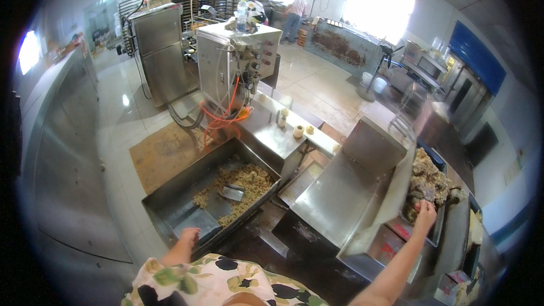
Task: The person cuts a large mass of dough on a stainless steel table using a metal scraper. They then scoop a grainy mixture from a metal bin and repeatedly transfer it into a rectangular tray, using the scraper to level and compact the contents.
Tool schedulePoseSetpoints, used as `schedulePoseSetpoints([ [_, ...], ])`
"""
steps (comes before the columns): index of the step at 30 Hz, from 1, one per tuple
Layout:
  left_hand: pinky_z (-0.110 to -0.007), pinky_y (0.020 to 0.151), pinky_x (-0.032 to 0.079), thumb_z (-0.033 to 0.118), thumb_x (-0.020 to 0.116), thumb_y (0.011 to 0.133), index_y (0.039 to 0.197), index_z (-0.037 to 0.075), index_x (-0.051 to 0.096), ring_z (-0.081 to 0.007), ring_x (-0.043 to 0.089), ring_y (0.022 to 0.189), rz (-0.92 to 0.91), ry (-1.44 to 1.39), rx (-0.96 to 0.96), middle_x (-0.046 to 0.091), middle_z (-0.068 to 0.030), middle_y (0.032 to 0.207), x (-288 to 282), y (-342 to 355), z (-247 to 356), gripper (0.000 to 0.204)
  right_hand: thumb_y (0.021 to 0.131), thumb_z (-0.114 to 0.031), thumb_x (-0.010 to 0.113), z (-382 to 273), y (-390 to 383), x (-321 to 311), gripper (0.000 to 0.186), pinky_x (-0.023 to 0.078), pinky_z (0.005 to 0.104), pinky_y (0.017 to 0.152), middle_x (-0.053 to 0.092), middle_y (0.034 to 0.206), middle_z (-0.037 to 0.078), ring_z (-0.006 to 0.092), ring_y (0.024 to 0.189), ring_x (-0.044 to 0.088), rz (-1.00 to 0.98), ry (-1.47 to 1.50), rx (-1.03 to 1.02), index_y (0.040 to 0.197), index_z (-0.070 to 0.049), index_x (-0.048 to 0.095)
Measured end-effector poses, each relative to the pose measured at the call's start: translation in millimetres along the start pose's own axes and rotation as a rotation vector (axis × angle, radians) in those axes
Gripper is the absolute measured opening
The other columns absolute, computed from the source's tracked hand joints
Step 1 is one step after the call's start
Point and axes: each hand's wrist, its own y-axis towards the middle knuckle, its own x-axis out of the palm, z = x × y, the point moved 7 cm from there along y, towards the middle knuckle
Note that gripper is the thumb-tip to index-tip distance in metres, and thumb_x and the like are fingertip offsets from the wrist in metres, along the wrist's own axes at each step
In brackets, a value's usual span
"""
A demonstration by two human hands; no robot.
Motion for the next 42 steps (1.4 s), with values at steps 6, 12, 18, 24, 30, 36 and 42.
schedulePoseSetpoints([
  [6,-0.027,0.052,0.048,0.006,0.063,0.08,0.091,0.007,0.068,-0.0133,0.055,0.057,-0.118,-0.072,0.035,0.058,-0.0014,0.067,24,-11,16,0.012,0.089,-0.019,0.06,7,4,-7,0.02,0.046,0.024,0.06,0.065,0.073,0.004,0.0106,0.064,0.059,0.018,0.015,-0.02,0.086,0.0,0.067],
  [12,-0.028,0.061,0.053,0.006,0.067,0.08,0.096,0.005,0.065,-0.0147,0.062,0.069,-0.339,-0.152,0.195,0.064,-0.0031,0.077,80,-52,89,0.016,0.089,-0.02,0.06,5,2,-5,0.02,0.045,0.0239,0.058,0.065,0.072,0.003,0.0098,0.063,0.058,0.023,-0.011,0.01,0.085,-0.001,0.067],
  [18,-0.028,0.067,0.053,0.002,0.069,0.08,0.088,0.005,0.061,-0.015,0.063,0.072,-0.565,-0.322,0.422,0.065,-0.0054,0.082,134,-157,206,0.011,0.088,-0.02,0.06,-1,-3,-4,0.019,0.043,0.0237,0.057,0.065,0.072,0.002,0.0093,0.063,0.058,0.013,-0.015,0.012,0.085,-0.003,0.067],
  [24,-0.03,0.063,0.047,-0.001,0.068,0.079,0.082,0.004,0.059,-0.0164,0.056,0.067,-1.002,-0.582,0.829,0.058,-0.0075,0.077,161,-315,316,0.011,0.088,-0.021,0.06,2,0,-2,0.019,0.042,0.0234,0.056,0.065,0.072,0.001,0.009,0.063,0.058,0.011,-0.005,0.01,0.085,-0.004,0.067],
  [30,-0.033,0.058,0.043,0.001,0.073,0.077,0.081,0.0,0.061,-0.0208,0.056,0.067,-1.418,-0.431,1.399,0.06,-0.0117,0.08,151,-453,360,0.013,0.089,-0.022,0.059,-1,-3,-3,0.02,0.042,0.0235,0.056,0.065,0.072,0.002,0.0094,0.062,0.058,0.005,-0.047,0.019,0.085,-0.003,0.066],
  [36,-0.034,0.059,0.046,0.001,0.075,0.075,0.081,-0.002,0.066,-0.0229,0.059,0.064,-1.678,-0.299,1.695,0.062,-0.0134,0.08,141,-550,366,0.011,0.085,-0.024,0.062,8,3,-8,0.019,0.043,0.025,0.052,0.067,0.073,0.004,0.0118,0.062,0.062,0.023,-0.018,0.011,0.086,-0.006,0.068],
  [42,-0.033,0.058,0.044,0.001,0.067,0.081,0.08,-0.003,0.066,-0.0204,0.056,0.063,-1.682,-0.339,1.85,0.061,-0.0114,0.081,138,-575,367,0.004,0.087,-0.024,0.061,15,9,1,0.022,0.044,0.0243,0.055,0.066,0.073,0.004,0.0116,0.063,0.061,-0.001,0.027,0.004,0.087,-0.003,0.067],
])
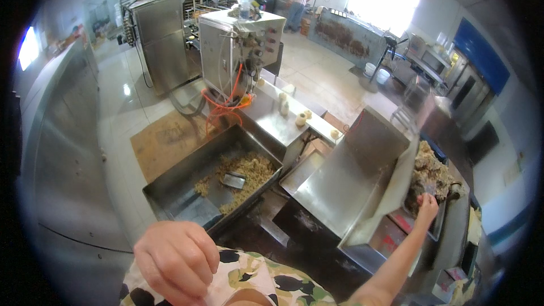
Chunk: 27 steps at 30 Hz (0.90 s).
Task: The person cuts a large mass of dough on a stainless steel table using a metal scraper. They then scoop a grainy mixture from a metal bin and repeatedly transfer it into a rectangular tray, using the scraper to level and compact the contents.
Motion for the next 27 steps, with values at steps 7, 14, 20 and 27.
schedulePoseSetpoints([
  [7,-0.033,0.057,0.045,0.0,0.067,0.081,0.081,-0.003,0.067,-0.0205,0.056,0.062,-0.046,0.021,-0.009,0.061,-0.0115,0.081,3,0,-4,0.003,0.089,-0.023,0.06,-11,-9,2,0.022,0.044,0.0239,0.057,0.066,0.073,0.004,0.0108,0.064,0.06,-0.004,0.008,0.034,0.087,-0.002,0.067],
  [14,-0.031,0.055,0.044,0.006,0.069,0.081,0.08,0.0,0.068,-0.0185,0.055,0.059,0.012,0.041,0.004,0.062,-0.0104,0.08,3,2,-5,0.007,0.089,-0.025,0.06,-4,-2,-2,0.023,0.041,0.0233,0.054,0.067,0.073,0.002,0.0096,0.062,0.06,0.018,-0.021,0.027,0.086,-0.004,0.067],
  [20,-0.031,0.054,0.044,0.01,0.071,0.081,0.082,0.0,0.07,-0.0183,0.056,0.06,0.071,0.054,-0.039,0.063,-0.0105,0.081,0,-3,-12,0.01,0.088,-0.023,0.062,-9,-5,0,0.021,0.043,0.0231,0.056,0.067,0.073,0.002,0.009,0.063,0.06,0.002,-0.024,0.036,0.086,-0.004,0.067],
  [27,-0.031,0.054,0.044,-0.008,0.068,0.076,0.085,-0.007,0.068,-0.0213,0.056,0.061,0.164,0.245,-0.248,0.06,-0.0118,0.078,-30,-52,-40,0.009,0.087,-0.021,0.063,-10,-5,0,0.019,0.044,0.0234,0.059,0.067,0.075,0.003,0.0096,0.065,0.06,-0.001,0.071,0.085,0.088,-0.003,0.067],
])
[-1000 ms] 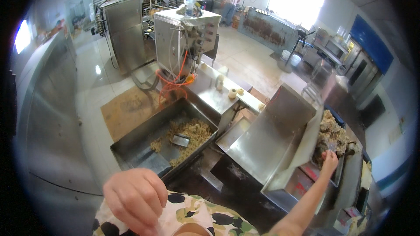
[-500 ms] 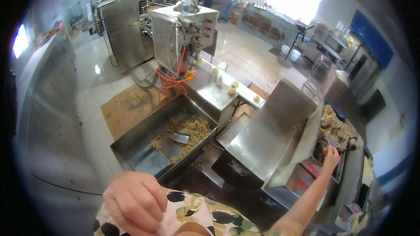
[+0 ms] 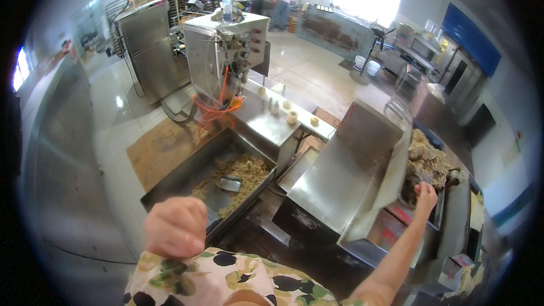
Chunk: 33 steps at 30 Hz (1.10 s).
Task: The person cuts a large mass of dough on a stainless steel table using a metal scraper. They then scoop a grainy mixture from a metal bin and repeatedly transfer it into a rectangular tray, using the scraper to level and compact the contents.
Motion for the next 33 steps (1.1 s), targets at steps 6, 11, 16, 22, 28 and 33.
schedulePoseSetpoints([
  [6,-0.025,0.059,0.044,-0.004,0.068,0.078,0.091,-0.001,0.069,-0.0145,0.057,0.067,0.253,0.484,-0.494,0.06,-0.0062,0.08,-51,-92,-66,0.014,0.087,-0.024,0.061,-9,-6,5,0.021,0.044,0.0248,0.06,0.067,0.077,0.003,0.0105,0.068,0.061,-0.002,-0.042,0.002,0.091,-0.004,0.067],
  [11,-0.022,0.061,0.044,0.0,0.064,0.085,0.095,0.0,0.069,-0.0087,0.056,0.069,0.596,0.455,-1.008,0.059,-0.0021,0.08,-94,-209,-123,0.012,0.088,-0.024,0.061,-12,-4,0,0.021,0.043,0.0246,0.06,0.067,0.077,0.002,0.0105,0.068,0.061,0.005,-0.033,0.006,0.091,-0.004,0.067],
  [16,-0.023,0.06,0.046,0.008,0.062,0.086,0.097,-0.005,0.068,-0.0091,0.056,0.063,0.768,0.431,-1.203,0.063,-0.0033,0.074,-118,-312,-146,0.018,0.088,-0.024,0.061,-9,-4,-2,0.02,0.042,0.0237,0.059,0.067,0.076,0.002,0.0097,0.067,0.06,0.014,-0.054,-0.009,0.09,-0.005,0.068],
  [22,-0.024,0.055,0.047,0.007,0.058,0.087,0.099,-0.005,0.067,-0.011,0.057,0.059,0.819,0.442,-1.324,0.064,-0.0061,0.072,-130,-398,-156,0.019,0.088,-0.024,0.061,-3,-7,-3,0.021,0.042,0.024,0.057,0.067,0.076,0.002,0.0093,0.065,0.06,0.019,-0.033,-0.014,0.089,-0.004,0.068],
  [28,-0.026,0.054,0.05,0.005,0.051,0.09,0.108,-0.006,0.062,-0.0146,0.059,0.057,0.962,0.352,-1.443,0.065,-0.0114,0.075,-130,-441,-157,0.024,0.088,-0.024,0.061,-8,-5,-3,0.021,0.043,0.0245,0.056,0.068,0.075,0.003,0.0098,0.065,0.06,0.029,-0.069,-0.043,0.088,-0.004,0.068],
  [33,-0.027,0.057,0.051,0.001,0.046,0.089,0.114,-0.006,0.058,-0.0162,0.06,0.06,1.11,0.281,-1.49,0.065,-0.0138,0.081,-131,-471,-154,0.027,0.088,-0.023,0.061,-9,-5,-5,0.022,0.044,0.0249,0.058,0.067,0.075,0.004,0.0107,0.065,0.06,0.035,-0.051,-0.055,0.089,-0.002,0.068],
])
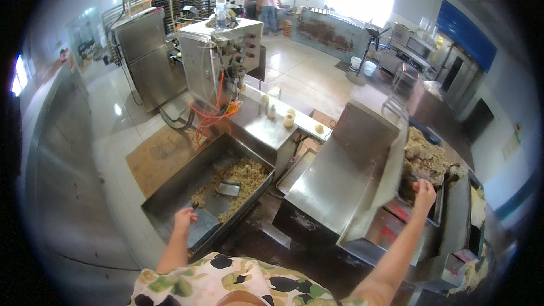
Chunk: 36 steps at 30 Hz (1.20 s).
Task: The person cuts a large mass of dough on a stainless steel table using a metal scraper. They then scoop a grainy mixture from a metal bin and repeatedly transfer it into a rectangular tray, using the scraper to level and compact the contents.
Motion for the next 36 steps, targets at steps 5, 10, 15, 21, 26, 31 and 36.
schedulePoseSetpoints([
  [5,-0.029,0.061,0.052,-0.004,0.046,0.086,0.113,-0.005,0.057,-0.0172,0.061,0.064,0.071,-0.049,-0.065,0.064,-0.0144,0.086,-13,5,-24,0.029,0.088,-0.023,0.06,-1,1,2,0.023,0.046,0.0252,0.061,0.067,0.075,0.005,0.0115,0.065,0.061,-0.005,-0.002,-0.004,0.089,-0.001,0.068],
  [10,-0.03,0.067,0.052,-0.011,0.056,0.077,0.108,-0.005,0.06,-0.0191,0.061,0.075,0.14,0.015,-0.07,0.063,-0.0122,0.089,-26,2,-38,0.032,0.088,-0.022,0.06,-7,2,6,0.022,0.046,0.025,0.06,0.067,0.075,0.005,0.0115,0.065,0.061,0.001,0.003,-0.031,0.088,-0.001,0.068],
  [15,-0.03,0.068,0.052,-0.011,0.061,0.073,0.104,-0.005,0.062,-0.0193,0.062,0.078,0.165,0.126,-0.036,0.064,-0.0109,0.089,-32,5,-43,0.032,0.089,-0.026,0.059,4,-6,-7,0.023,0.045,0.0259,0.058,0.067,0.076,0.003,0.0116,0.067,0.062,0.015,-0.022,-0.008,0.091,-0.005,0.068],
  [21,-0.028,0.055,0.048,-0.001,0.06,0.079,0.101,-0.002,0.063,-0.0162,0.06,0.06,0.175,0.026,-0.025,0.065,-0.0095,0.077,-38,15,-57,0.022,0.09,-0.025,0.057,3,-6,-1,0.023,0.044,0.0259,0.058,0.067,0.077,0.003,0.012,0.067,0.062,0.007,-0.014,0.004,0.091,-0.005,0.067],
  [26,-0.027,0.049,0.046,0.001,0.058,0.082,0.101,-0.001,0.063,-0.0162,0.059,0.056,0.162,-0.014,-0.029,0.064,-0.0095,0.07,-45,27,-66,0.02,0.09,-0.024,0.057,9,-6,2,0.022,0.044,0.0266,0.058,0.068,0.077,0.003,0.0124,0.067,0.063,0.019,-0.028,0.018,0.091,-0.006,0.068],
  [31,-0.03,0.056,0.049,-0.003,0.057,0.079,0.102,-0.001,0.064,-0.0185,0.061,0.064,0.189,0.037,-0.051,0.065,-0.0112,0.078,-47,31,-67,0.024,0.089,-0.024,0.058,9,-1,-1,0.021,0.044,0.0263,0.058,0.068,0.077,0.003,0.0122,0.068,0.063,0.012,-0.059,0.011,0.092,-0.006,0.068],
  [36,-0.033,0.075,0.051,-0.011,0.061,0.068,0.103,0.002,0.067,-0.0209,0.061,0.09,0.254,0.267,0.0,0.066,-0.0098,0.097,-49,31,-63,0.037,0.089,-0.024,0.059,5,-2,-4,0.021,0.044,0.0254,0.057,0.068,0.076,0.003,0.0114,0.066,0.063,0.042,-0.07,0.009,0.092,-0.005,0.068],
])
